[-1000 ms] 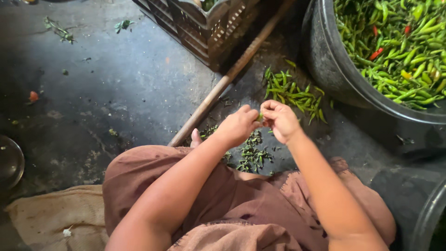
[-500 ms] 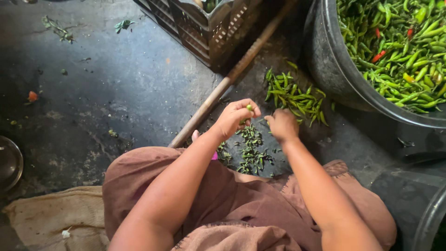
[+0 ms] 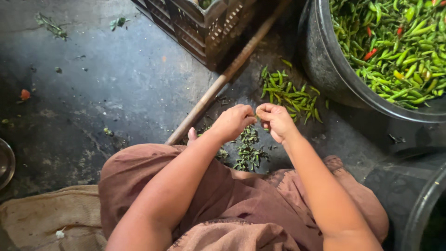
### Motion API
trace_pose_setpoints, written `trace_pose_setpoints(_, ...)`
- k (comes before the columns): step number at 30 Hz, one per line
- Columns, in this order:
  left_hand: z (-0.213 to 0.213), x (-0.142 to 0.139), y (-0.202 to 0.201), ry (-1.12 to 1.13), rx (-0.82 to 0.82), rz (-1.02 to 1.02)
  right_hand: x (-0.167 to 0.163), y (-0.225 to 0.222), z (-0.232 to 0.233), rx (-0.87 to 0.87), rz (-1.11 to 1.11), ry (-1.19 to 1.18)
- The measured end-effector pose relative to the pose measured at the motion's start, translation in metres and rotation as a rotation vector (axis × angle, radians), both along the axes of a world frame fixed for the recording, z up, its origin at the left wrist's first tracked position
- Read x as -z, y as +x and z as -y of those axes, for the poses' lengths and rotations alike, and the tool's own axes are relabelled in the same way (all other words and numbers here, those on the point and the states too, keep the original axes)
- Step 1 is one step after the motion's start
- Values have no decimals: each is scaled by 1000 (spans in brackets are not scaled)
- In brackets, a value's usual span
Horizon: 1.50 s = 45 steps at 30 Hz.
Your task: The person sits on the floor and removes the stems from green chilies by hand. They pick up each chili, pull off the stem, and place the de-stemmed chili into a nearby bucket while discarding the stems onto the floor.
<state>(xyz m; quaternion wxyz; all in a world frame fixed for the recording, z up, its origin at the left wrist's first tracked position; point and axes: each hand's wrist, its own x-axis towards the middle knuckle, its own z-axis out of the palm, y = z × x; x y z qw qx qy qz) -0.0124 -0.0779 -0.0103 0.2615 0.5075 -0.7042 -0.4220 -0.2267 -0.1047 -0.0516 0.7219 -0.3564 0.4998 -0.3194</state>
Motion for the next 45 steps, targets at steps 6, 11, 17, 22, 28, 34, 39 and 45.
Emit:
trace_pose_setpoints(6,0,10,-5,-107,75,-72,-6,-39,12,-200,-122,238)
trace_pose_setpoints(11,16,11,7,579,-153,-759,-1,-56,9,-510,-1131,-665)
trace_pose_setpoints(17,17,5,11,759,-192,-852,25,-40,-13,-726,-1264,-742)
trace_pose_setpoints(22,16,12,3,514,-259,-472,14,-28,-3,-473,-1069,-815)
trace_pose_setpoints(28,7,7,-2,120,-90,-156,-14,-11,5,-1,-358,-223)
trace_pose_setpoints(34,-3,2,-6,-45,38,60,-12,-3,-2,-64,-74,-35)
trace_pose_setpoints(39,3,17,-3,-57,13,31,-3,-26,4,-298,-312,63)
trace_pose_setpoints(45,18,20,11,639,-224,-746,18,-50,2,-658,-1203,-646)
